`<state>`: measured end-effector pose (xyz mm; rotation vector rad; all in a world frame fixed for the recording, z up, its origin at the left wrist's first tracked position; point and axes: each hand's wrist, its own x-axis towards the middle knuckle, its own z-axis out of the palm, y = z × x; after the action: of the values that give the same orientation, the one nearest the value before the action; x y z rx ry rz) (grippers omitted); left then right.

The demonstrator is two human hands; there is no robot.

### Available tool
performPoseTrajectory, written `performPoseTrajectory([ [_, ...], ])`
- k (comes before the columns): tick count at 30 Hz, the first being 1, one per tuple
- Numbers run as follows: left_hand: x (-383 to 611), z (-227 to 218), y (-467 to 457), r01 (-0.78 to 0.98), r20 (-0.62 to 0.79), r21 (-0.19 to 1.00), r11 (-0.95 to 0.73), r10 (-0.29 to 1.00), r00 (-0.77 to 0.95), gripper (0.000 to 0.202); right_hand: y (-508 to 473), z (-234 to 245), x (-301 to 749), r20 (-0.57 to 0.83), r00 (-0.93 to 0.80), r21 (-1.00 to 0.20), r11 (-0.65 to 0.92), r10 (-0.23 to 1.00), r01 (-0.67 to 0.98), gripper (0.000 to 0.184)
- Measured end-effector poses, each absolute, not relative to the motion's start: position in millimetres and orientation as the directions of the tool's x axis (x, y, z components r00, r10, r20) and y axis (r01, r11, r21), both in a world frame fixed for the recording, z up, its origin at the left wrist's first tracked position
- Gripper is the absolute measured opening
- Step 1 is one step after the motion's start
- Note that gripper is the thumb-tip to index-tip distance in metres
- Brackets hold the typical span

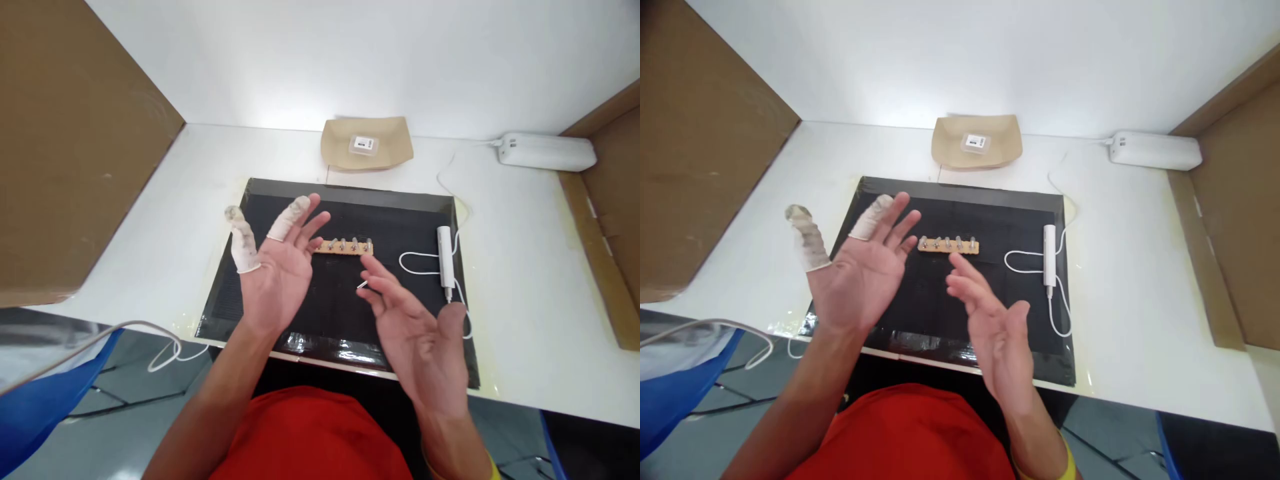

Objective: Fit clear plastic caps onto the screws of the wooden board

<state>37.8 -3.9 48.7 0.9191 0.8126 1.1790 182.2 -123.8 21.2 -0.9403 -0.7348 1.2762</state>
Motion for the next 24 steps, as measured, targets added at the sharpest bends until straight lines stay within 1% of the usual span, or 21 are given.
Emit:
performPoseTrajectory([
  [2, 42, 56, -16, -0.485, -0.111, 0.843, 0.232, 0.958, 0.266, 0.082, -121, 32, 166, -0.058, 0.058, -0.761, -0.007, 0.997, -0.649, 0.084],
  [4, 43, 66, -25, -0.528, -0.114, 0.808, 0.263, 0.948, 0.297, 0.084, -121, 41, 154, -0.061, -0.006, -0.639, -0.044, 0.998, -0.768, 0.087],
  [6, 40, 77, -32, -0.550, -0.099, 0.791, 0.269, 0.943, 0.319, 0.086, -124, 50, 145, -0.050, -0.051, -0.552, -0.070, 0.997, -0.831, 0.088],
  [9, 32, 92, -41, -0.587, -0.046, 0.772, 0.245, 0.942, 0.333, 0.086, -133, 63, 136, -0.010, -0.082, -0.494, -0.076, 0.997, -0.866, 0.089],
  [14, 18, 113, -62, -0.619, 0.055, 0.767, 0.169, 0.944, 0.326, 0.088, -151, 81, 125, 0.063, -0.100, -0.492, -0.056, 0.993, -0.869, 0.091],
  [18, 9, 121, -80, -0.619, 0.136, 0.779, 0.102, 0.935, 0.326, 0.089, -166, 88, 114, 0.085, -0.098, -0.512, -0.040, 0.992, -0.858, 0.092],
  [21, 3, 124, -90, -0.608, 0.173, 0.791, 0.068, 0.928, 0.329, 0.092, -174, 91, 107, 0.078, -0.087, -0.557, -0.029, 0.993, -0.830, 0.091],
  [24, -3, 122, -95, -0.574, 0.224, 0.819, 0.014, 0.913, 0.342, 0.094, -181, 93, 103, 0.112, -0.067, -0.650, 0.022, 0.991, -0.759, 0.086],
])
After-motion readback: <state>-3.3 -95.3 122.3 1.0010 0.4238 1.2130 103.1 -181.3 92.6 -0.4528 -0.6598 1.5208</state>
